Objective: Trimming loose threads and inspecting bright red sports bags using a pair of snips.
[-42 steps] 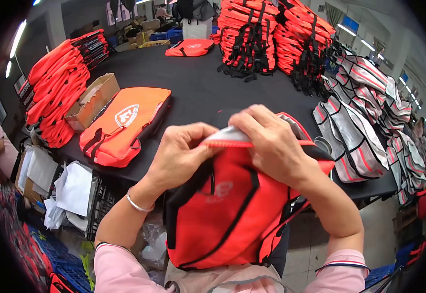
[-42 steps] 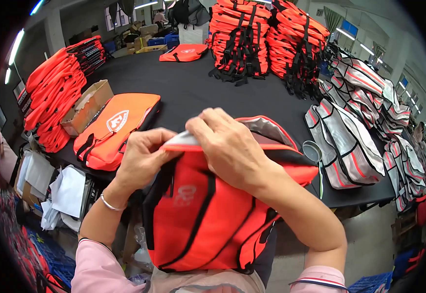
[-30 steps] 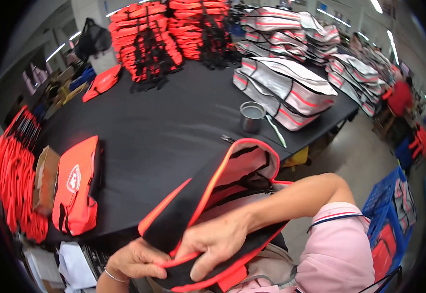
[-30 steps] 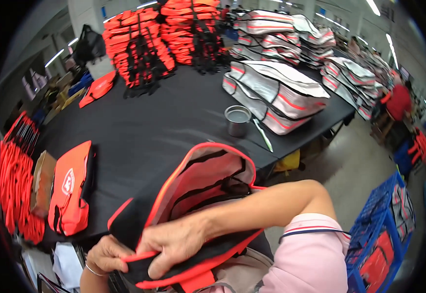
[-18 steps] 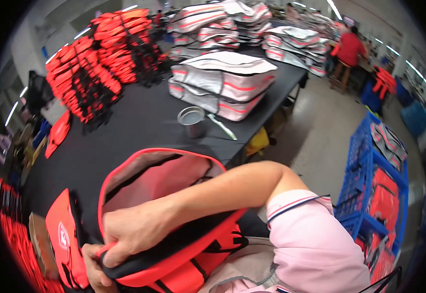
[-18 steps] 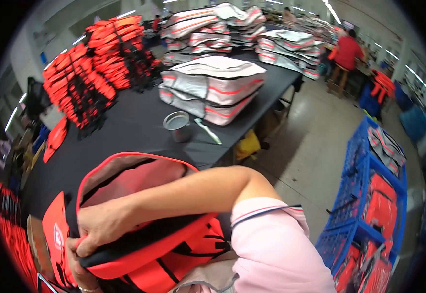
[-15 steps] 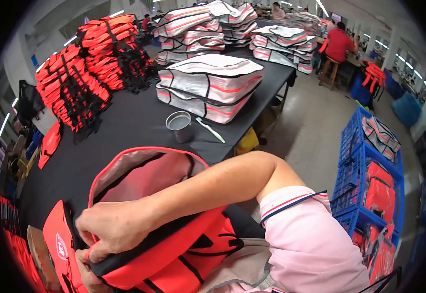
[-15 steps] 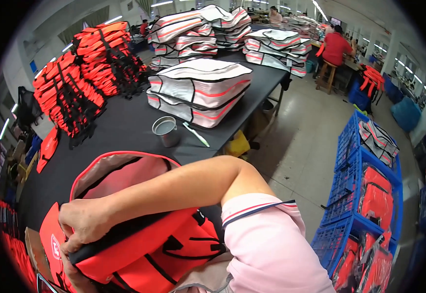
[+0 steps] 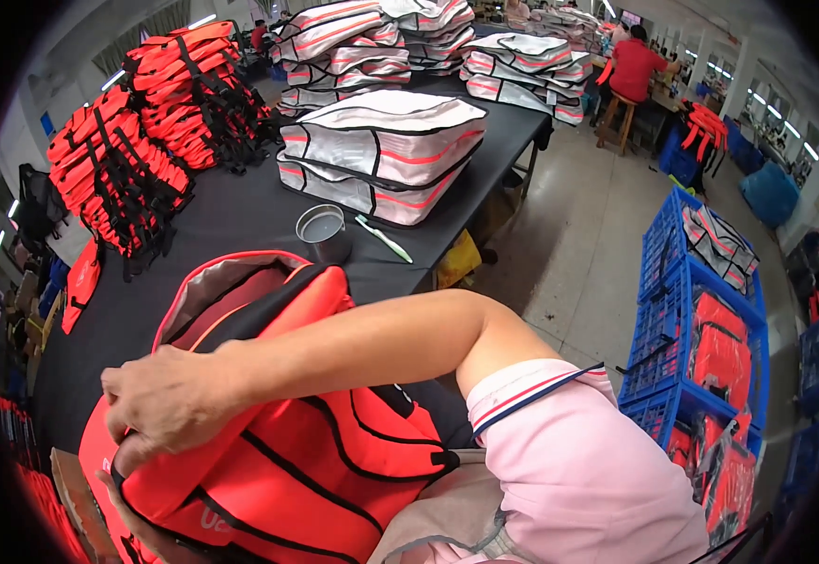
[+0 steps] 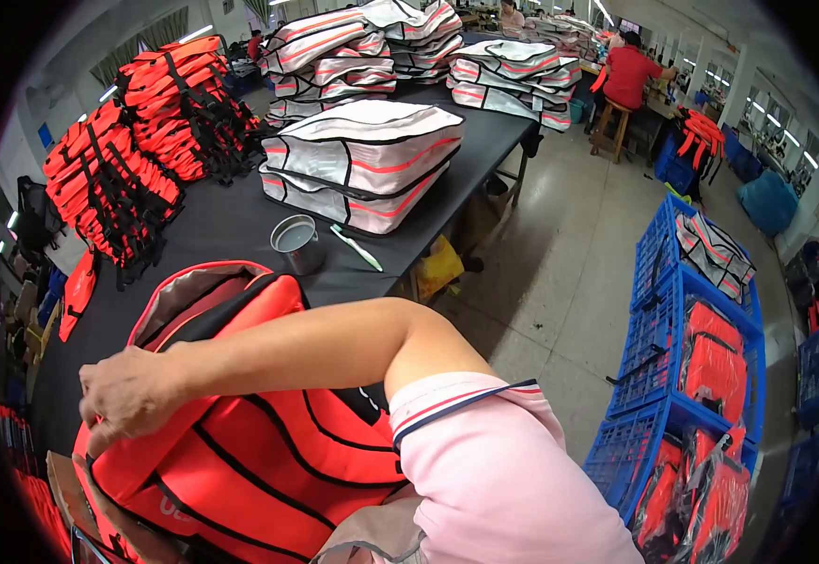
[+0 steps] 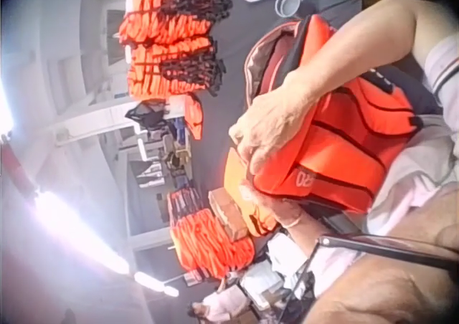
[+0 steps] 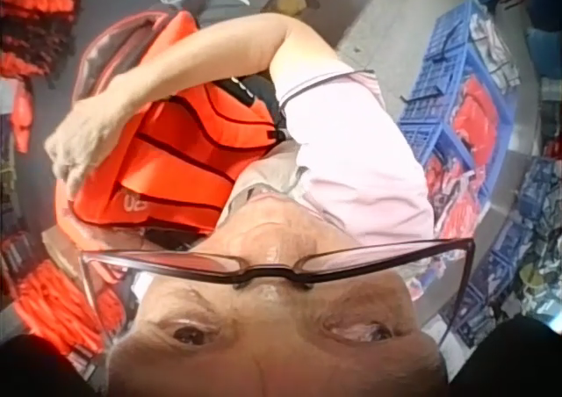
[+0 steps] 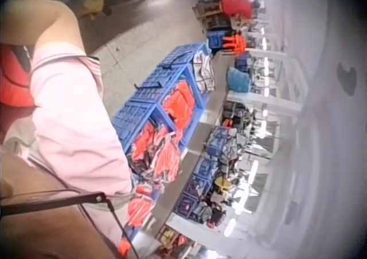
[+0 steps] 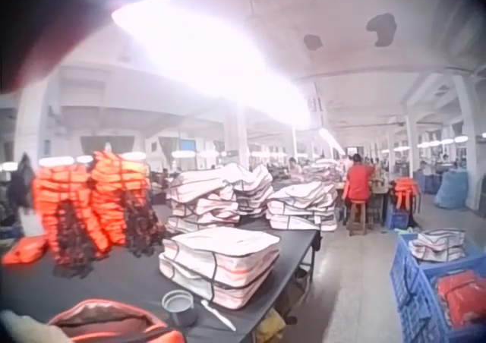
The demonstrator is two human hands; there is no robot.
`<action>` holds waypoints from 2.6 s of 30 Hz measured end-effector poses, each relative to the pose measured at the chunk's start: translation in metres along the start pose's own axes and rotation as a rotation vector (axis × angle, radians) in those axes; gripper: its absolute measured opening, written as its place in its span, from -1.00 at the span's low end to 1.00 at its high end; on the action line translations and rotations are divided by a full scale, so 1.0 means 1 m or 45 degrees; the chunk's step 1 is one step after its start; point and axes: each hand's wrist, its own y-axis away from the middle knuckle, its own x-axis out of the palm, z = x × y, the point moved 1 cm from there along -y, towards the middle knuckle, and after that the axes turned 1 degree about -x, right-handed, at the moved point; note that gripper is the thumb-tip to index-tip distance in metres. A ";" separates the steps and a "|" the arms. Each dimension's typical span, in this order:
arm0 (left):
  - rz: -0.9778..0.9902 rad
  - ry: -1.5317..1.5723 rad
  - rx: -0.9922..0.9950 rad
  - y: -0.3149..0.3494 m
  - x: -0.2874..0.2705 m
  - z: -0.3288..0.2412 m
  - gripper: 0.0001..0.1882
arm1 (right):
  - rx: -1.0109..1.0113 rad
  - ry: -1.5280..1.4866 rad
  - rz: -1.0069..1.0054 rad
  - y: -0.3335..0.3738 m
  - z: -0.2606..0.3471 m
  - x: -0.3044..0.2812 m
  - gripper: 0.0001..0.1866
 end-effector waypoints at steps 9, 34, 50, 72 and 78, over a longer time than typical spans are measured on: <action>-0.023 -0.586 0.327 -0.006 0.111 -0.006 -0.47 | 0.150 0.337 0.259 0.002 0.003 0.004 -0.53; -0.457 -1.095 0.163 -0.009 0.000 -0.041 -0.51 | 0.518 0.226 0.136 0.042 -0.064 -0.090 -0.64; -0.050 -2.269 -0.058 -0.018 -0.059 0.150 -0.36 | 0.636 1.042 0.354 0.175 -0.251 0.062 -0.32; -0.407 -1.551 0.374 -0.157 -0.093 0.144 -0.20 | 1.036 0.102 0.104 0.018 -0.266 0.059 -0.66; -0.529 -1.791 -0.364 -0.178 -0.072 0.191 -0.21 | 1.518 0.291 0.082 0.053 -0.330 0.098 -0.60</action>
